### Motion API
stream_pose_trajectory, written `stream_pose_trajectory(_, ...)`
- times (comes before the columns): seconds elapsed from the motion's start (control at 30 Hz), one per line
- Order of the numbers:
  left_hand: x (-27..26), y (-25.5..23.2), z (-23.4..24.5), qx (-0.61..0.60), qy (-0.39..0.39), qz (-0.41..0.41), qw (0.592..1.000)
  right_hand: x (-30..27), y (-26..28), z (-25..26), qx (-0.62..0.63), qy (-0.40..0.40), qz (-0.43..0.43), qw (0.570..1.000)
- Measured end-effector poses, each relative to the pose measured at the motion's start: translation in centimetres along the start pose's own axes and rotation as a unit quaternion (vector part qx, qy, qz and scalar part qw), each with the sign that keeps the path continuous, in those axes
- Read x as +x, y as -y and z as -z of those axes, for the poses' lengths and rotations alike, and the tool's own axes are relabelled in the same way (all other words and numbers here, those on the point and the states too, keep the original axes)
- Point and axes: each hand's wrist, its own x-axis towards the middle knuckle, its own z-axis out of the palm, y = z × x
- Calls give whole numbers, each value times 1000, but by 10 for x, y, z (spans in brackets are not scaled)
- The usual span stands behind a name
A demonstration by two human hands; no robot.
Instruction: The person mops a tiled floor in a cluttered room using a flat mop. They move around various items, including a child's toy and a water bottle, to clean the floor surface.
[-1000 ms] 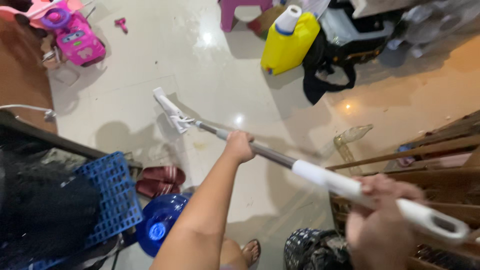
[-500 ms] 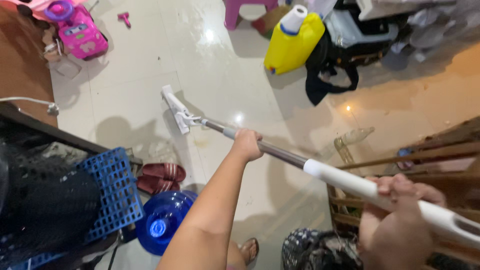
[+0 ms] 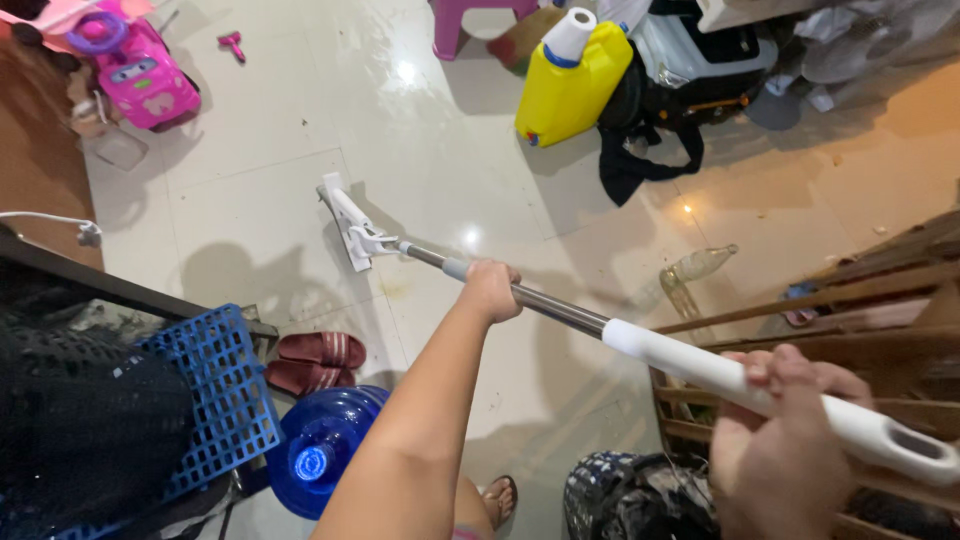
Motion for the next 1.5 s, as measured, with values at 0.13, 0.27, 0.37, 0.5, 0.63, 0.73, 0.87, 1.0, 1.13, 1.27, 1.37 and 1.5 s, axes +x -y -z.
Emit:
stream_pose_trajectory(0.13, -8, -21, -2, -40, 0, -1, 999, 1, 20, 0, -5, -42, 20, 999)
stream_pose_trajectory(0.27, -6, 4, 11, -19, -14, 38, 999, -1, -7, -13, -26, 16, 25, 999)
stream_pose_trajectory(0.37, -12, 25, 12, -8, -46, 59, 997, -9, -26, -12, 25, 58, -42, 997)
stream_pose_trajectory(0.5, -23, 10, 3, -22, -72, 49, 996, -6, -3, 5, -43, 32, -31, 998)
stream_pose_trajectory(0.63, -23, -11, -4, -75, -86, -5, 993, 5, 16, 15, -25, 54, 38, 998)
stream_pose_trajectory(0.73, -15, 0, -2, -54, -87, 7, 995, 5, -1, 7, -26, 67, 56, 996)
stream_pose_trajectory(0.87, -8, 23, 3, 4, -52, 24, 998, -5, -23, -12, -50, 88, 25, 995)
stream_pose_trajectory(1.0, -12, 17, 8, 7, -46, 9, 999, -13, -2, -18, -72, -12, -22, 997)
stream_pose_trajectory(1.13, -9, -11, 6, -15, 42, -3, 999, -11, 21, -8, -109, -10, 33, 993)
stream_pose_trajectory(1.27, 0, -9, 5, 3, 2, -16, 1000, 2, -3, 0, -5, 7, 66, 998)
stream_pose_trajectory(1.37, 2, -3, 1, -11, -51, -7, 999, 7, -19, 8, 47, 71, 28, 996)
stream_pose_trajectory(1.5, -10, -10, -2, -48, -89, -2, 995, 0, -2, 17, 10, 60, 25, 998)
